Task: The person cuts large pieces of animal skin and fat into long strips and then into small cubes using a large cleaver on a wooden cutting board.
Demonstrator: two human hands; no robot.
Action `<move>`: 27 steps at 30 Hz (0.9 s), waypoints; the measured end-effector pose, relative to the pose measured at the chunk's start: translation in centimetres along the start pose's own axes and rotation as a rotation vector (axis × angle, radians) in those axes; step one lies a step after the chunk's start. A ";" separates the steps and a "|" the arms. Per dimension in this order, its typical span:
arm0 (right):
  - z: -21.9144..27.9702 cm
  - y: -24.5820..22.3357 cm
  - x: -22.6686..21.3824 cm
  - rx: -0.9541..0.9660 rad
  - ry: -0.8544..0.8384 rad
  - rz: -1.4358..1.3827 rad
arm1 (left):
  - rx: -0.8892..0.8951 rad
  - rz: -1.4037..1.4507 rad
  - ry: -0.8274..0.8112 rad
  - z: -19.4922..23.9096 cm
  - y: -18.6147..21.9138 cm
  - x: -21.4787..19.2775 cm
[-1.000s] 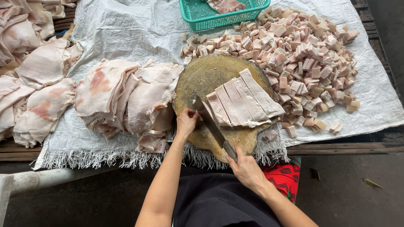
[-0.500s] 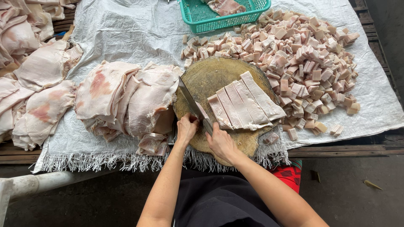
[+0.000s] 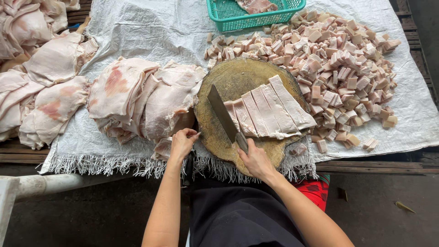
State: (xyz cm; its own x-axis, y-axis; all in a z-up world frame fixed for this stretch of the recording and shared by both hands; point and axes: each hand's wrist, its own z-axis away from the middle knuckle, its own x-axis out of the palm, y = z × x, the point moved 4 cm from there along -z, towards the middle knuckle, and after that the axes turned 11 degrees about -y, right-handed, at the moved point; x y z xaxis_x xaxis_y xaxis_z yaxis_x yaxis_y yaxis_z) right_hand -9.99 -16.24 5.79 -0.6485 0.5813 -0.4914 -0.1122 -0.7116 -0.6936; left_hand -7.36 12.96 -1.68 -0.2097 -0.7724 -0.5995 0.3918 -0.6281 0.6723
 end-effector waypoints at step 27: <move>8.9 9.8 -11.6 0.257 0.321 0.190 | 0.429 -0.394 -0.051 -10.6 15.1 9.2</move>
State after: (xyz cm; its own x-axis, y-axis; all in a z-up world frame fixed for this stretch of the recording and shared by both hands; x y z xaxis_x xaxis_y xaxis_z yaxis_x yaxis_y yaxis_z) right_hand -10.28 -33.46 9.35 -0.4144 0.4948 -0.7639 -0.2236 -0.8689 -0.4415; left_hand 6.18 -2.62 -1.62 -0.3129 -0.4699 -0.8254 -0.1203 -0.8424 0.5252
